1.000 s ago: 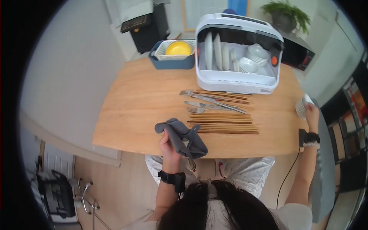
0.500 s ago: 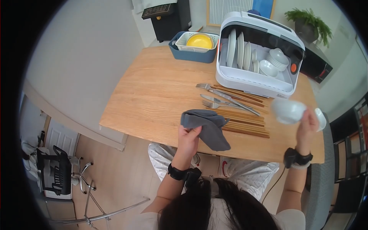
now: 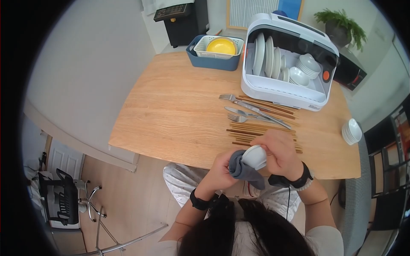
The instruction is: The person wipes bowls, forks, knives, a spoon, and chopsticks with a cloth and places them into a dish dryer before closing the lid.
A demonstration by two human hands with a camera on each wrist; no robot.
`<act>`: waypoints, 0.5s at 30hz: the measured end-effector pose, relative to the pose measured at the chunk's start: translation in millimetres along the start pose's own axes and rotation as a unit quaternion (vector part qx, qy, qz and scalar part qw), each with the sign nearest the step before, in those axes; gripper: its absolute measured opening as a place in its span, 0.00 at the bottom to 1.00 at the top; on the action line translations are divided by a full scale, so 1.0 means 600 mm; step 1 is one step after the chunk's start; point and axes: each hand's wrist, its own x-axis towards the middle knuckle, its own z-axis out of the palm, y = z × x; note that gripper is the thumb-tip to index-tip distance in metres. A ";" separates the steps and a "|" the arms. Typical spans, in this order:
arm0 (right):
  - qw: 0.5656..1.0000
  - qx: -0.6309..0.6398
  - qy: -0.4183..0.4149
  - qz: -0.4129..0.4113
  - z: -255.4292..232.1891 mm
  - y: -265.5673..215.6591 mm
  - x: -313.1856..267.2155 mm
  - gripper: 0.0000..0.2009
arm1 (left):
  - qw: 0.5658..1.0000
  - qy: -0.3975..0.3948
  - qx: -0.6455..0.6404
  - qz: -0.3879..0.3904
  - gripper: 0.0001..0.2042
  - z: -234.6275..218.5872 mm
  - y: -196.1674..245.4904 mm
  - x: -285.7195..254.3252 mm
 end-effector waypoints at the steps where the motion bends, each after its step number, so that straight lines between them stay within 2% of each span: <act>1: 0.999 0.010 0.036 -0.005 0.005 -0.002 0.000 0.06 | 0.999 0.002 -0.031 0.013 0.20 -0.002 -0.004 -0.003; 2: 0.997 0.019 0.072 -0.011 0.009 -0.004 -0.001 0.06 | 0.999 -0.003 -0.035 0.012 0.20 -0.006 -0.014 -0.008; 3: 0.997 0.015 0.073 -0.007 0.016 -0.005 -0.002 0.06 | 0.998 0.024 -0.059 -0.003 0.21 -0.010 -0.028 -0.014; 4: 0.986 0.089 0.140 0.007 0.024 -0.005 -0.003 0.06 | 0.995 0.052 -0.082 -0.019 0.23 -0.011 -0.034 -0.017; 5: 0.965 0.162 0.207 0.019 0.029 -0.004 -0.005 0.07 | 0.995 0.047 -0.085 -0.020 0.23 -0.007 -0.038 -0.017; 6: 0.965 0.158 0.210 0.021 0.032 -0.005 -0.008 0.07 | 0.963 0.107 -0.244 -0.044 0.25 -0.001 -0.039 -0.015; 7: 0.943 0.215 0.233 0.097 0.034 -0.006 -0.013 0.07 | 0.901 0.163 -0.395 -0.068 0.28 0.002 -0.040 -0.011; 8: 0.913 0.271 0.252 0.172 0.036 -0.007 -0.019 0.08 | 0.902 0.169 -0.396 -0.032 0.30 0.003 -0.023 -0.001; 9: 0.913 0.269 0.254 0.172 0.039 -0.005 -0.029 0.08 | 0.902 0.166 -0.398 -0.032 0.30 0.001 -0.027 0.000; 11: 0.845 0.403 0.215 0.278 0.052 0.003 -0.053 0.08 | 0.901 0.152 -0.399 -0.077 0.31 -0.007 -0.040 -0.004; 12: 0.870 0.358 0.214 0.264 0.060 0.007 -0.062 0.09 | 0.901 0.149 -0.399 -0.078 0.31 -0.005 -0.051 -0.006; 14: 0.865 0.367 0.225 0.257 0.067 0.020 -0.080 0.10 | 0.936 0.132 -0.319 -0.068 0.31 0.000 -0.070 -0.007; 15: 0.860 0.377 0.234 0.251 0.067 0.024 -0.085 0.11 | 0.936 0.129 -0.319 -0.067 0.31 -0.001 -0.074 -0.008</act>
